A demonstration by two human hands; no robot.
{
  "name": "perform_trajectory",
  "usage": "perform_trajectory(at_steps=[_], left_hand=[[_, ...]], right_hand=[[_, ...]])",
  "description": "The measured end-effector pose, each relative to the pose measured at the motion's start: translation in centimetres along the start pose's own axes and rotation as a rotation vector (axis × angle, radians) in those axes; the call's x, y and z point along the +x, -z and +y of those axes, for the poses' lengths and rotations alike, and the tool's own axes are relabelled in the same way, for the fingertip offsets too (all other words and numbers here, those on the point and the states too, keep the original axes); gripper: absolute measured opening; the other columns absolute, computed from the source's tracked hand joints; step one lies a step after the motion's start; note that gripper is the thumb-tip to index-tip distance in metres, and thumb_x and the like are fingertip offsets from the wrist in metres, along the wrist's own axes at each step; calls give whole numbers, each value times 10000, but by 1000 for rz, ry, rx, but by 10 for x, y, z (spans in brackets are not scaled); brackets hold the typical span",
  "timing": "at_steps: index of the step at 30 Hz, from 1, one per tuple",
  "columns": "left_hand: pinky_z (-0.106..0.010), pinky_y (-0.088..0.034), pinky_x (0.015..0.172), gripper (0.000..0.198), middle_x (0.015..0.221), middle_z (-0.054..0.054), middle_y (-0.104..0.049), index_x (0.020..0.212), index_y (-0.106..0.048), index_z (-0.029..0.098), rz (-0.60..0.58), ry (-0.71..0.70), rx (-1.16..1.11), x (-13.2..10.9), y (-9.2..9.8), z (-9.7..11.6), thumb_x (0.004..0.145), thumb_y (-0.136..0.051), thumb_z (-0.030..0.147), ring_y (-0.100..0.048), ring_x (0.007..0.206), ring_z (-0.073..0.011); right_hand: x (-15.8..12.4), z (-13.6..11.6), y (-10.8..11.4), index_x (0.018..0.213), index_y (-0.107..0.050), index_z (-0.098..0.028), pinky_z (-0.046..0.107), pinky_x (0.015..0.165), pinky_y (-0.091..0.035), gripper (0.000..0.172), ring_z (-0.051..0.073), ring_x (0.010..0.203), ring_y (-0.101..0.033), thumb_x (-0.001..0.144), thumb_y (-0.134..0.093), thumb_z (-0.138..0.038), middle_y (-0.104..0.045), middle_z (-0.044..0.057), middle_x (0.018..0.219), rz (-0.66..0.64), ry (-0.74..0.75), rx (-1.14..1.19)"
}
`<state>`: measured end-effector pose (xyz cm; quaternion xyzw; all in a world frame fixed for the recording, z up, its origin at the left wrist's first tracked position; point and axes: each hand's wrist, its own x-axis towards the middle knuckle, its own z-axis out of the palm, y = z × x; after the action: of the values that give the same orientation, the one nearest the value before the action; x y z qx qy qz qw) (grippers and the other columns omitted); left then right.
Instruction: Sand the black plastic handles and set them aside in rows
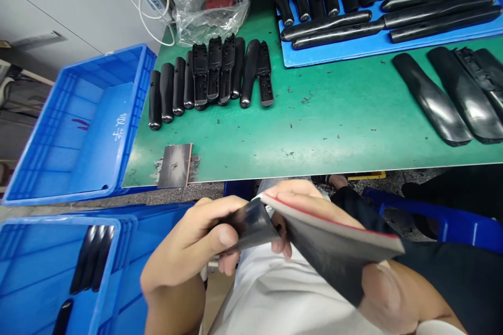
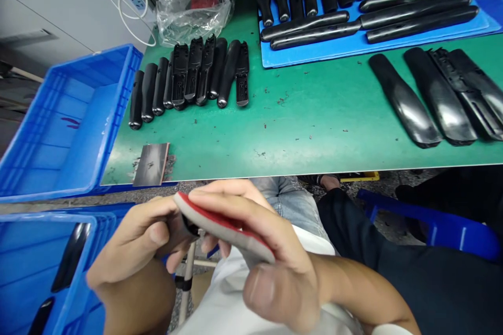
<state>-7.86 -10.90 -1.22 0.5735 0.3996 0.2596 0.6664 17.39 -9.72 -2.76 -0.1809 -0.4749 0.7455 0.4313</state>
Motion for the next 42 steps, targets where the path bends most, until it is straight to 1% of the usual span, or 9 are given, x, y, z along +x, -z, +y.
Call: perform_trajectory(at_steps=[2, 4, 10, 16, 24, 32, 35, 39, 42], left_hand=[[-189, -405, 455, 485, 603, -42, -671, 1026, -651, 137, -57, 12, -122, 2, 0, -8, 1046, -503, 599, -595, 466, -126], [-176, -363, 438, 478, 561, -27, -638, 932, -611, 152, -76, 15, -172, 4, -1, -13, 1038, -514, 608, -565, 445, -111], [-182, -334, 422, 497, 563, -34, -634, 901, -594, 144, -62, 32, -216, 4, -1, -16, 1035, -515, 616, -501, 413, -92], [-198, -367, 419, 507, 527, -14, -592, 983, -650, 123, -65, 63, -221, 6, 0, -17, 1030, -529, 612, -501, 401, -108], [-183, -361, 428, 469, 520, -2, -573, 984, -645, 131, -61, 58, -232, 7, -1, -18, 1044, -525, 581, -501, 408, -99], [-177, -331, 416, 466, 528, -18, -600, 933, -617, 143, -50, 22, -245, 5, -1, -25, 1049, -514, 582, -502, 404, -96], [-183, -351, 403, 451, 535, -27, -616, 955, -660, 136, -70, -6, -247, 4, 2, -26, 1056, -514, 550, -543, 399, -112], [-219, -413, 432, 455, 564, -59, -638, 934, -730, 127, -271, -2, -175, 6, 2, -26, 978, -642, 571, -614, 452, -156], [-211, -353, 390, 560, 506, -24, -550, 816, -681, 120, -162, 34, -245, 7, -6, -33, 946, -629, 662, -515, 394, -122]], right_hand=[[6, -4, 7, 1503, -581, -367, 489, 1176, -443, 567, 327, 1426, -501, 1021, -535, -661, -549, 41, 1550, -8, 60, -25], [13, -7, 14, 1486, -596, -382, 473, 1237, -373, 473, 291, 1488, -440, 1057, -539, -573, -563, -5, 1555, -20, 119, -86], [32, -7, 31, 1488, -591, -332, 369, 1272, -281, 391, 182, 1458, -503, 1139, -436, -417, -590, -32, 1538, -143, 293, -322], [35, 3, 37, 1490, -592, -309, 462, 1199, -361, 409, 255, 1406, -566, 1139, -416, -423, -586, 39, 1541, -144, 362, -358], [36, 1, 37, 1483, -600, -259, 383, 1174, -352, 402, 217, 1388, -578, 1143, -435, -394, -613, 36, 1515, -167, 378, -324], [39, 4, 38, 1484, -600, -232, 399, 1154, -391, 412, 231, 1375, -594, 1131, -463, -394, -609, 59, 1516, -181, 409, -296], [34, 2, 36, 1511, -568, -259, 407, 1136, -421, 404, 230, 1357, -615, 1127, -487, -353, -596, 55, 1529, -225, 417, -334], [21, -6, 33, 1535, -539, -308, 336, 952, -591, 415, 197, 1097, -771, 1129, -449, -320, -671, 29, 1441, -400, 500, -353], [17, -9, 33, 1462, -600, -390, 331, 909, -629, 379, 199, 1094, -773, 1118, -464, -305, -724, -17, 1364, -289, 557, -499]])
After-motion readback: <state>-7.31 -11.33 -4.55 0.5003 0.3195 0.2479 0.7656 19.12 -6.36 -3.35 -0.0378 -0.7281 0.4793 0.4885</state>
